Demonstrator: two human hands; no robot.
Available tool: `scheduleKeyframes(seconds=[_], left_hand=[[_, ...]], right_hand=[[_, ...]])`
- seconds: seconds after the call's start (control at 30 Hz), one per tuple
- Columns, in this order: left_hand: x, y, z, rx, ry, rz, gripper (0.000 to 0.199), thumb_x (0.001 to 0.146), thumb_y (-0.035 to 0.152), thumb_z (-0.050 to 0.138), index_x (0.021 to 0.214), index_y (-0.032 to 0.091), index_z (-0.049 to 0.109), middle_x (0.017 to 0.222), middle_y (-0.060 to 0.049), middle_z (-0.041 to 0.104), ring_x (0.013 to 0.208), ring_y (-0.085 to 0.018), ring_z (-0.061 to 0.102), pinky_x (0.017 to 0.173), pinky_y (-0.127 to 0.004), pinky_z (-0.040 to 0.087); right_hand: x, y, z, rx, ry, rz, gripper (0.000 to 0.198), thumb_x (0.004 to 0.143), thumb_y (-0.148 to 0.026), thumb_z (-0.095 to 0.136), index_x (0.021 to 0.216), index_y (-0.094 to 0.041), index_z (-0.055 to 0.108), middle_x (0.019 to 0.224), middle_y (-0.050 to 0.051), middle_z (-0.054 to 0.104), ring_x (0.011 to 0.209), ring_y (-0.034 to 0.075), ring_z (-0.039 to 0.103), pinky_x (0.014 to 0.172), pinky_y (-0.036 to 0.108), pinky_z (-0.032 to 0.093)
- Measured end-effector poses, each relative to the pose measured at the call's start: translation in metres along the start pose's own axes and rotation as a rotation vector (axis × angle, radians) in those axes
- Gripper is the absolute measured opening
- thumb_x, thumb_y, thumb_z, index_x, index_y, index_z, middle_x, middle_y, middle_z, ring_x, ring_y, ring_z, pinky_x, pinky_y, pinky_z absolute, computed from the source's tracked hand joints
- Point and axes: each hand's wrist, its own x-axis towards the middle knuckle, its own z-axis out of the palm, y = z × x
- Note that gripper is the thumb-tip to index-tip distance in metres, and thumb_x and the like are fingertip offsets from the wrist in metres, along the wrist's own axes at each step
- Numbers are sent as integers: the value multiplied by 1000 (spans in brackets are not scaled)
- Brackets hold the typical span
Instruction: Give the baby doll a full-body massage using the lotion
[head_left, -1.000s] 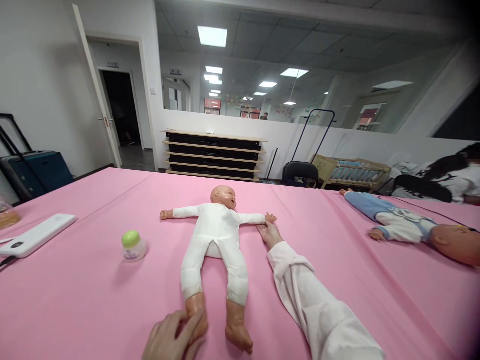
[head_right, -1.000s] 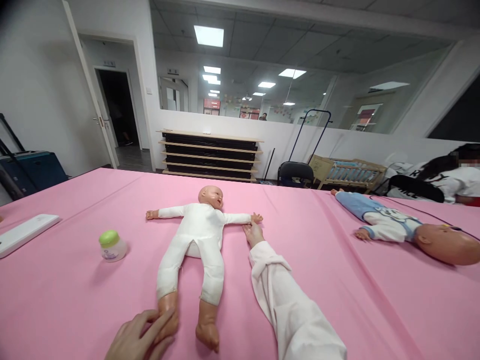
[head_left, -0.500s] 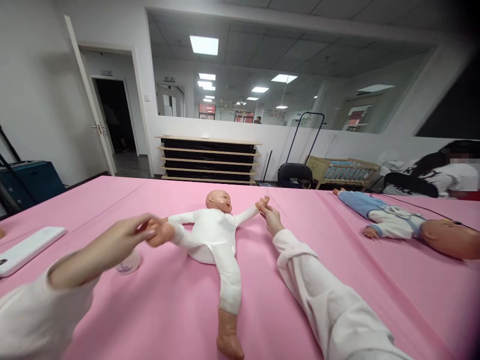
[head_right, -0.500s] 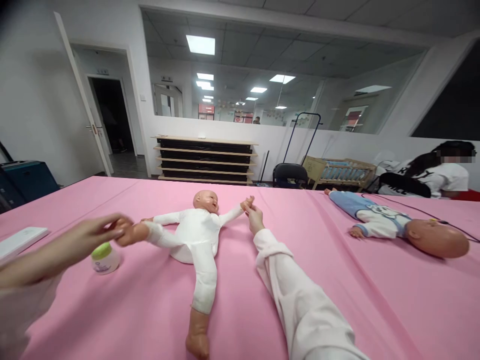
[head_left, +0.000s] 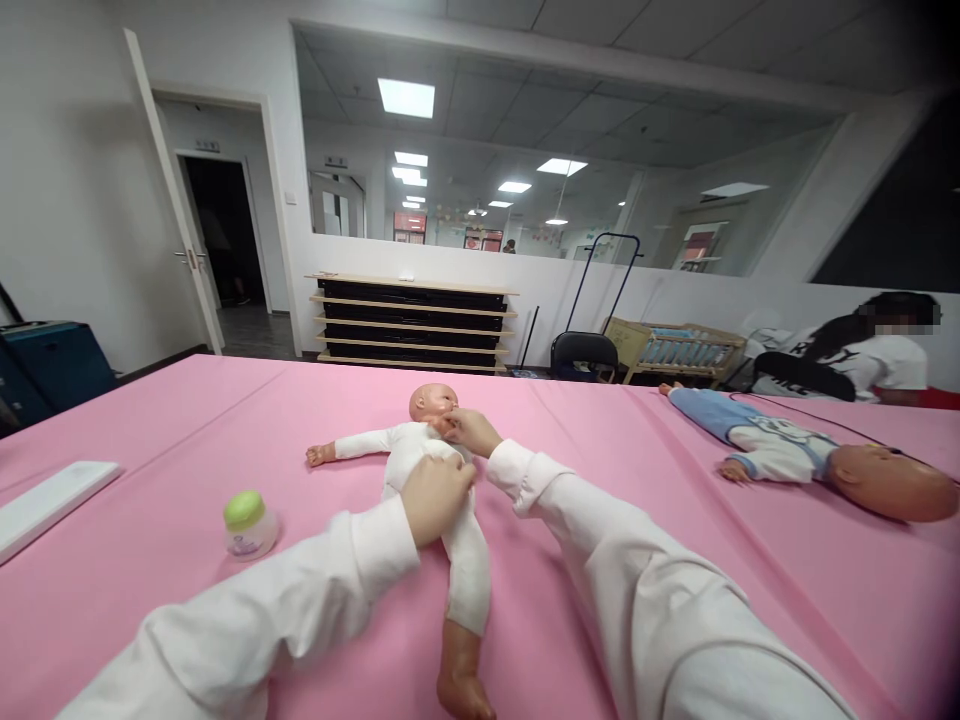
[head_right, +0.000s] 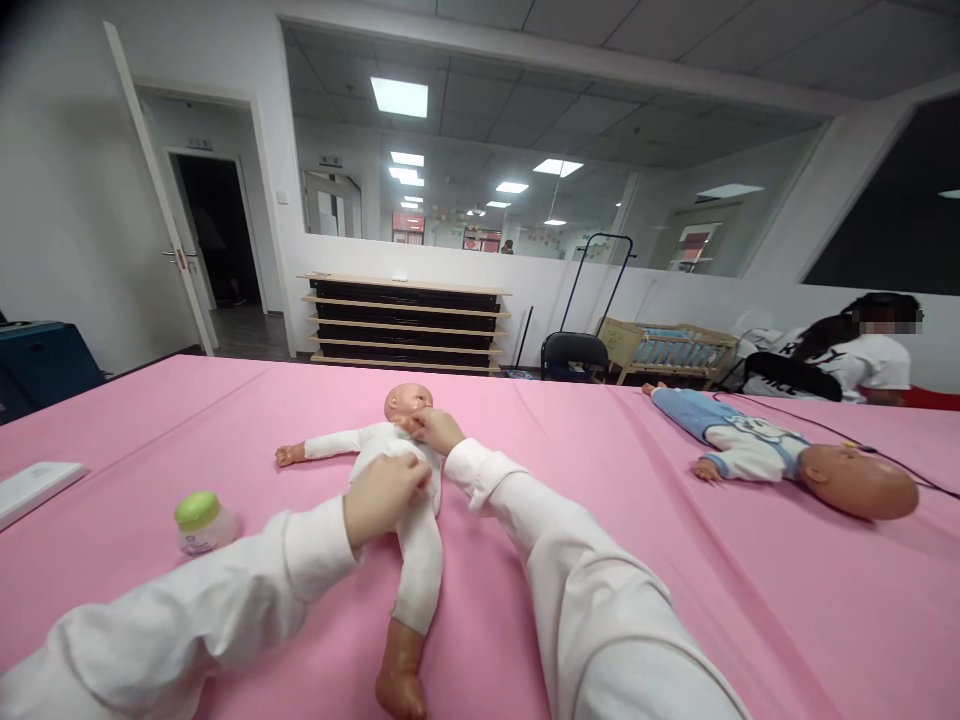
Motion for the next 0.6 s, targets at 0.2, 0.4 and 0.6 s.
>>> scheduleKeyframes(seconds=[0.2,0.4,0.6], left_hand=[[-76,-71,-51,-330,309,-445,27,81,46,44,80,21,56,77,1,61,67,-14,56,58,-23,39],[-171,-82,10,-379,174,-535,31,75,52,50,73,21,54,73,2,60,65,-14,56,59,-22,42],[-132,-72,-46,-384,245,-570,23,82,40,42,88,24,57,83,2,63,69,-14,57,60,-21,42]], right_hand=[[-29,52,-63,286,412,309,24,72,-27,56,94,-16,57,93,7,63,83,16,61,77,31,51],[-81,90,-72,436,493,503,15,69,-28,57,81,-20,56,82,6,61,78,18,63,72,34,54],[-26,47,-72,352,480,306,25,67,-30,60,88,-17,58,94,7,62,87,18,60,80,35,50]])
